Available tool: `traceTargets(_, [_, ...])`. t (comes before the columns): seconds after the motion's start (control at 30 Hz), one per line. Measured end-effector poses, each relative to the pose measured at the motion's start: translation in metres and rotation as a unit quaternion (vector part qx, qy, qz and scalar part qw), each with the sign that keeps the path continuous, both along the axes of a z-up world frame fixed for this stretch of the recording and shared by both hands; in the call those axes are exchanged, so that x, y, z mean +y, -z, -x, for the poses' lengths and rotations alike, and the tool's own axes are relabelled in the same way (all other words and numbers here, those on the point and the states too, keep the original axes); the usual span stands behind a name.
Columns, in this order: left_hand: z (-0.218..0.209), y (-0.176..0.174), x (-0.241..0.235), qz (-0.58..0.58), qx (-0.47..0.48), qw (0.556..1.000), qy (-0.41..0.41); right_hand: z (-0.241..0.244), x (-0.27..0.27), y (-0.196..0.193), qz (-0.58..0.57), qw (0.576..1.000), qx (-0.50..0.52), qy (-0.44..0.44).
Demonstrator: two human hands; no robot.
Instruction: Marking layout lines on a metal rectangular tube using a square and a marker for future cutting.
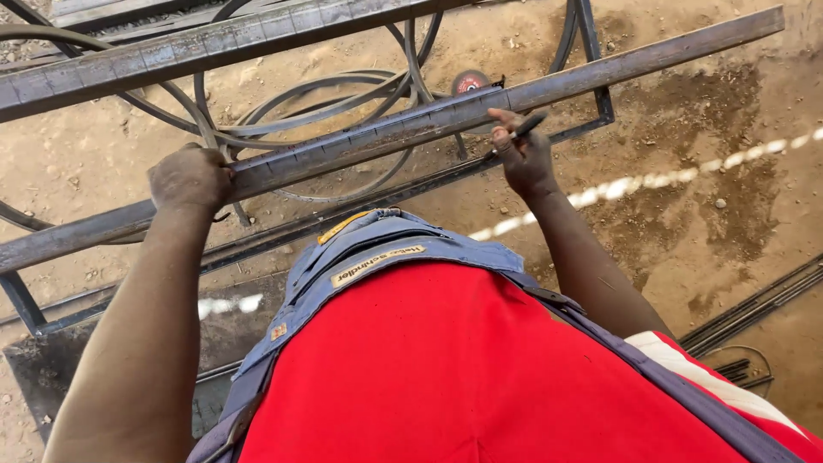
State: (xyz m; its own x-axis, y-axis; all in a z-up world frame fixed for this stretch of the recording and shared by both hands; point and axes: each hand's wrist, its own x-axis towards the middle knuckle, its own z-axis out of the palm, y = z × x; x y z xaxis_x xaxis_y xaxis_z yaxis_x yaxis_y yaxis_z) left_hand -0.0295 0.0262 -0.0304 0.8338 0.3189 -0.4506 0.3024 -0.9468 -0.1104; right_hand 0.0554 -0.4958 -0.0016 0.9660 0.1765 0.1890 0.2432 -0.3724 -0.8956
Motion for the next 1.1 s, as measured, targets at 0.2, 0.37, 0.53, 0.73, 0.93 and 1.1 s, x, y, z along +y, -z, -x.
traceTargets(0.2, [-0.007,-0.020,-0.009,0.001,0.026,1.000,-0.017,-0.012,-0.010,0.011,0.071,0.996,-0.012,-0.047])
traceTargets(0.37, [-0.002,-0.005,-0.002,-0.003,0.026,0.999,-0.019,-0.004,-0.005,0.031,0.111,0.991,0.001,-0.077])
traceTargets(0.53, [-0.006,-0.010,-0.006,-0.008,0.025,0.999,-0.026,-0.001,0.012,0.031,0.166,0.980,-0.014,-0.106])
traceTargets(0.73, [-0.003,0.003,0.000,0.000,0.007,1.000,-0.019,0.004,0.017,0.035,0.180,0.978,-0.052,-0.093])
traceTargets(0.93, [-0.006,-0.011,-0.009,0.005,0.009,0.999,-0.032,0.010,0.039,0.030,0.192,0.972,-0.077,-0.111])
traceTargets(1.1, [-0.008,0.000,-0.008,0.013,-0.009,0.998,-0.068,0.009,0.047,0.040,0.208,0.967,-0.063,-0.136])
